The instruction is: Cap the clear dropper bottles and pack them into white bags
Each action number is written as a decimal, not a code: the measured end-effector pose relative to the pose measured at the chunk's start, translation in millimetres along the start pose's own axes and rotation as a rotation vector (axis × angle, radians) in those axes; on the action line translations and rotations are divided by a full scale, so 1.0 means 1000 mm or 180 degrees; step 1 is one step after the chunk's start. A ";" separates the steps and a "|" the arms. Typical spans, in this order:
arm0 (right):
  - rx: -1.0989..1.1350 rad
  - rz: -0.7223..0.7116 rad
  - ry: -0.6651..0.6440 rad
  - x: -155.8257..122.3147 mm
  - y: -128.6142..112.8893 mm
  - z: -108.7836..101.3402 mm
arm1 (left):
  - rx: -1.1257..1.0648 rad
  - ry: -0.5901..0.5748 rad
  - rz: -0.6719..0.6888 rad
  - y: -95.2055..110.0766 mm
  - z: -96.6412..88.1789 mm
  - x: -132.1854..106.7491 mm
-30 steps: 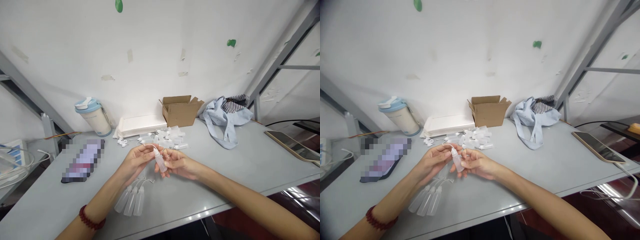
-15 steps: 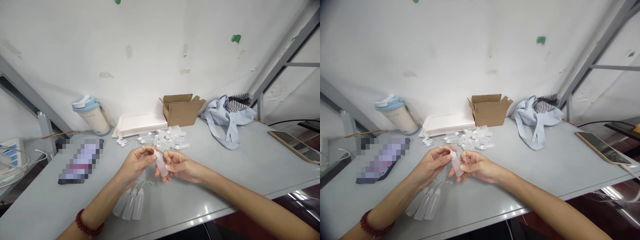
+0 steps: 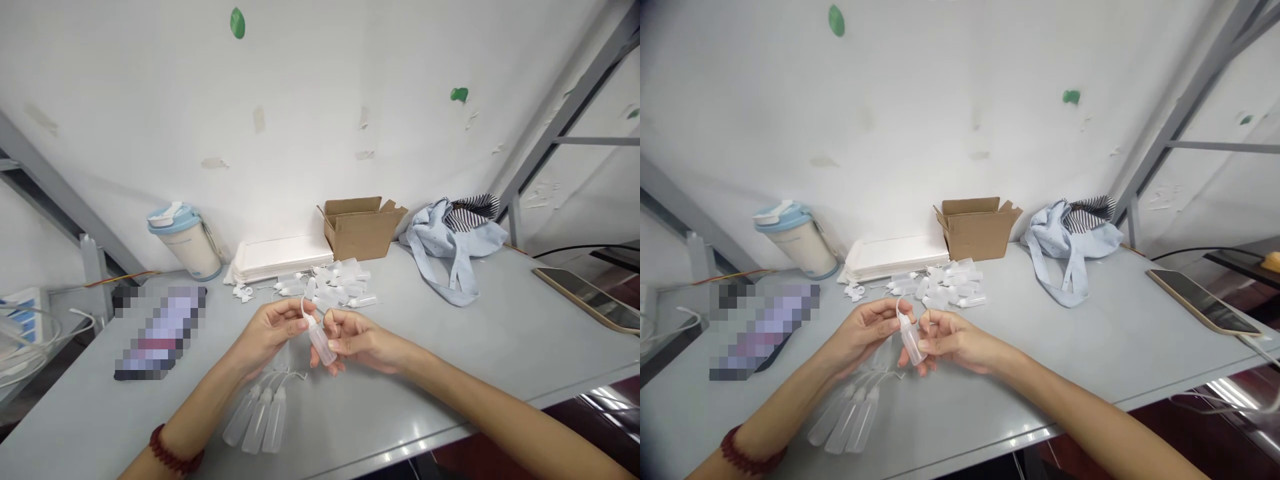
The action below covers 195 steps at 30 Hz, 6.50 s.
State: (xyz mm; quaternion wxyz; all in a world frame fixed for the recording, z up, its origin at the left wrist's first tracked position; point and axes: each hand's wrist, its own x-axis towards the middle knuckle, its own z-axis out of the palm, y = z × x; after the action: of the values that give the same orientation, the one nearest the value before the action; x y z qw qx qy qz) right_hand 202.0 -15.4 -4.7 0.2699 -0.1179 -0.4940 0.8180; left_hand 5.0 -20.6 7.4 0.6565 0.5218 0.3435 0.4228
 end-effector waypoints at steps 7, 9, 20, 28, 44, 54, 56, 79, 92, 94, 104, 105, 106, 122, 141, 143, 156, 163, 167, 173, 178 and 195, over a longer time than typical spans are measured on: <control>0.0068 0.0113 0.0363 0.001 -0.004 0.002 | 0.0473 -0.0225 0.0023 0.005 0.002 -0.003; -0.0151 0.0088 0.0614 0.001 -0.005 0.002 | 0.0700 0.0044 0.0105 0.005 0.003 -0.002; -0.1774 -0.0023 0.1189 -0.002 0.001 0.002 | 0.1918 0.0383 0.0458 -0.003 0.009 0.000; -0.2485 -0.0323 0.1370 -0.001 -0.001 0.002 | 0.1980 0.0315 0.0482 0.002 0.011 -0.002; -0.3400 -0.0626 0.1447 -0.004 0.003 0.001 | 0.1421 0.0353 -0.0075 0.009 0.008 0.000; -0.1886 -0.0188 0.1199 -0.003 -0.004 0.000 | 0.1961 0.0168 0.0156 0.006 0.020 -0.009; -0.1648 -0.0068 0.1258 -0.003 -0.004 -0.001 | 0.2203 0.0333 0.0428 0.003 0.022 -0.009; -0.1175 -0.0021 0.1348 0.001 -0.001 0.006 | 0.2694 -0.0116 0.0165 -0.001 0.022 -0.016; -0.1703 -0.0498 0.1471 -0.001 -0.004 0.008 | 0.2992 -0.0114 0.0531 0.002 0.021 -0.013; -0.2134 -0.0669 0.1488 -0.003 -0.003 0.009 | 0.2562 -0.0290 0.0171 0.007 0.023 -0.013; -0.1568 -0.0105 0.1493 0.004 0.000 0.001 | 0.4571 -0.0090 0.2011 -0.017 0.017 -0.011; -0.1438 -0.0006 0.1510 0.004 0.000 0.001 | 0.4781 -0.0092 0.2084 -0.018 0.016 -0.011; -0.1323 0.0091 0.1530 0.004 0.000 0.002 | 0.4947 -0.0087 0.2111 -0.019 0.015 -0.011; -0.2147 -0.1035 0.2640 0.003 -0.024 -0.041 | 0.4600 0.1392 0.0556 0.021 -0.050 0.000; -0.1641 -0.1482 0.2989 0.013 -0.026 -0.080 | 0.5261 0.1463 -0.0157 0.001 -0.094 0.007; -0.1583 -0.1519 0.2952 0.012 -0.027 -0.080 | 0.5259 0.1527 -0.0189 0.002 -0.094 0.007; -0.1808 -0.1475 0.2762 0.003 -0.028 -0.052 | 0.5154 0.1637 -0.0461 -0.001 -0.088 0.006; -0.4068 -0.0654 0.0348 0.003 0.006 0.012 | 0.4580 0.1575 -0.0247 0.005 -0.070 0.007; -0.4984 -0.0705 -0.0114 0.012 0.022 0.015 | 0.4005 0.1604 0.0010 0.011 -0.052 0.010; -0.5309 -0.0620 -0.0078 0.020 0.025 0.011 | 0.2986 0.1747 0.0236 0.019 -0.038 0.008; -0.5395 -0.0607 0.0026 0.019 0.023 0.008 | 0.2014 0.1694 0.0040 0.021 -0.030 0.005; -0.4711 -0.1202 0.1282 0.013 0.017 -0.009 | 0.0682 0.1299 -0.0106 0.017 -0.023 0.003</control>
State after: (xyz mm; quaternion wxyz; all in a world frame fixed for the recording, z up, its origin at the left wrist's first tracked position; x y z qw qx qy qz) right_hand 189.2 -7.9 -23.0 0.3399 -0.3269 -0.8633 0.1800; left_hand -17.9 -7.4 19.0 0.5211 0.4864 0.5206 0.4698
